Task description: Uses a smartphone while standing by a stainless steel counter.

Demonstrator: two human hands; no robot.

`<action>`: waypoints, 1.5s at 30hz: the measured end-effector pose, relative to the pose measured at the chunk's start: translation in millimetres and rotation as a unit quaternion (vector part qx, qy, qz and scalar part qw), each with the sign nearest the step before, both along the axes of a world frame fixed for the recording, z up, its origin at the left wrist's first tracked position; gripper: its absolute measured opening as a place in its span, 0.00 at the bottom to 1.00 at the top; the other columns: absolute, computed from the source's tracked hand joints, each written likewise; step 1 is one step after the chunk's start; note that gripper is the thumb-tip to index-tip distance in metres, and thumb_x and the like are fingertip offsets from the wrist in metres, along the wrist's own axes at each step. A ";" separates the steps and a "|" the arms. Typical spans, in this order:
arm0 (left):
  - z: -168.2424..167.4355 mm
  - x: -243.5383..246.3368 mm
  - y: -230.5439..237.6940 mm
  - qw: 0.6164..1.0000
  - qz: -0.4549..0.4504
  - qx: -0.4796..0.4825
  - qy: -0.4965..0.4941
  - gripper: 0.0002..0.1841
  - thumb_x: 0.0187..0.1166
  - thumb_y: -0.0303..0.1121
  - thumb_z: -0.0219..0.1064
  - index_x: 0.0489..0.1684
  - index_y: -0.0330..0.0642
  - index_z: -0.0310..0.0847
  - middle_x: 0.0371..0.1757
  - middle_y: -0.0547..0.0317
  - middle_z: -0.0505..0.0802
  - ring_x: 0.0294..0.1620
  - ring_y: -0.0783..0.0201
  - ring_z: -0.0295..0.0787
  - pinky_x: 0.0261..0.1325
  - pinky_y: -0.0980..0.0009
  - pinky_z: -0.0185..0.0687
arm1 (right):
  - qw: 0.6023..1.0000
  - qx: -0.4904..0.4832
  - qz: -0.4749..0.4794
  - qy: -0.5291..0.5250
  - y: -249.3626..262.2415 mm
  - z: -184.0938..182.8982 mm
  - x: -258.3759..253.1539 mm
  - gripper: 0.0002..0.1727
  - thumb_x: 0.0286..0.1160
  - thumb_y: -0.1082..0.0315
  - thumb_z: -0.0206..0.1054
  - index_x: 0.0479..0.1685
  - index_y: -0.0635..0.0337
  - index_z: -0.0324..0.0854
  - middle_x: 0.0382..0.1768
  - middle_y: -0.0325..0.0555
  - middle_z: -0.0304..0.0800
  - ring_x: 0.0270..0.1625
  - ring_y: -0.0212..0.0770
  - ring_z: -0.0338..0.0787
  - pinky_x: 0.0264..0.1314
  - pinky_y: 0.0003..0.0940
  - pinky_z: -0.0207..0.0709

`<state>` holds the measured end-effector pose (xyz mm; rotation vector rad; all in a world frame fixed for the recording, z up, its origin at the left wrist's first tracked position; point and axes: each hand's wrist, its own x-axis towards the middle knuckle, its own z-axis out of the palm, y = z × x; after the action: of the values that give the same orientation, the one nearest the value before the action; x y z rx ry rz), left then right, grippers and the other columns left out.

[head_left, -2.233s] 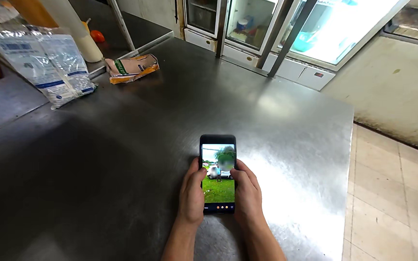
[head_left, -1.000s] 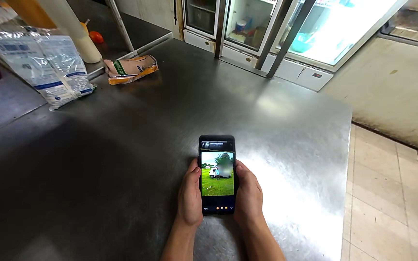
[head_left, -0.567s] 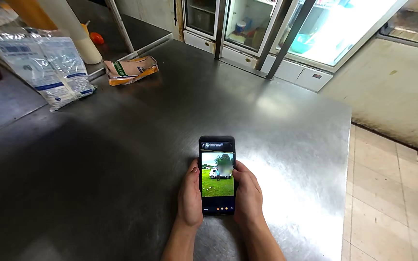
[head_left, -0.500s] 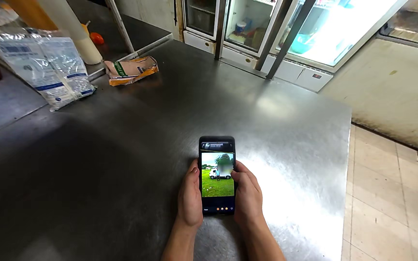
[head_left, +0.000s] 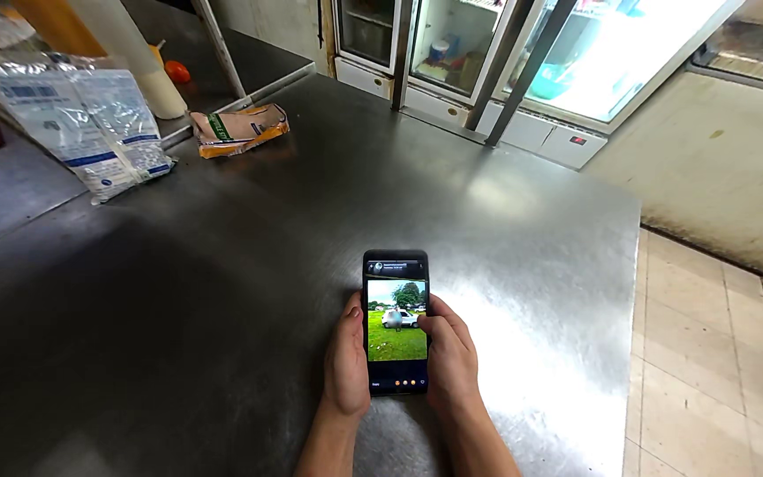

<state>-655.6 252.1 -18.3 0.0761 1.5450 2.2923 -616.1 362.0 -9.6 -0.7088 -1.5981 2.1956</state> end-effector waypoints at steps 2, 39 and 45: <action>0.8 0.4 0.1 1.000 -0.005 0.006 -0.001 0.32 0.85 0.48 0.30 0.83 0.47 0.66 0.69 0.55 0.87 0.71 0.63 0.82 0.74 0.63 0.78 | 1.000 0.003 -0.001 -0.001 0.0 0.4 0.0 0.23 0.73 0.71 0.47 0.54 0.58 0.89 0.43 0.46 0.94 0.46 0.37 0.91 0.48 0.36 0.85; 0.7 -0.2 0.5 1.000 0.010 -0.008 -0.004 0.30 0.87 0.44 0.32 0.79 0.46 0.72 0.68 0.52 0.88 0.70 0.60 0.83 0.73 0.60 0.78 | 1.000 -0.003 -0.002 -0.002 0.4 -1.3 0.1 0.22 0.74 0.71 0.48 0.54 0.60 0.89 0.41 0.48 0.93 0.45 0.38 0.91 0.48 0.37 0.85; 1.7 0.2 1.5 1.000 0.017 -0.018 -0.003 0.30 0.87 0.43 0.32 0.80 0.45 0.71 0.69 0.53 0.87 0.71 0.61 0.82 0.74 0.61 0.77 | 1.000 0.002 -0.001 -0.004 0.6 -1.0 -0.3 0.22 0.74 0.71 0.48 0.54 0.59 0.89 0.43 0.47 0.93 0.46 0.38 0.91 0.49 0.37 0.85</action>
<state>-655.4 253.6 -16.7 0.0330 1.5952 2.2865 -616.4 362.5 -10.6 -0.7188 -1.6045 2.1895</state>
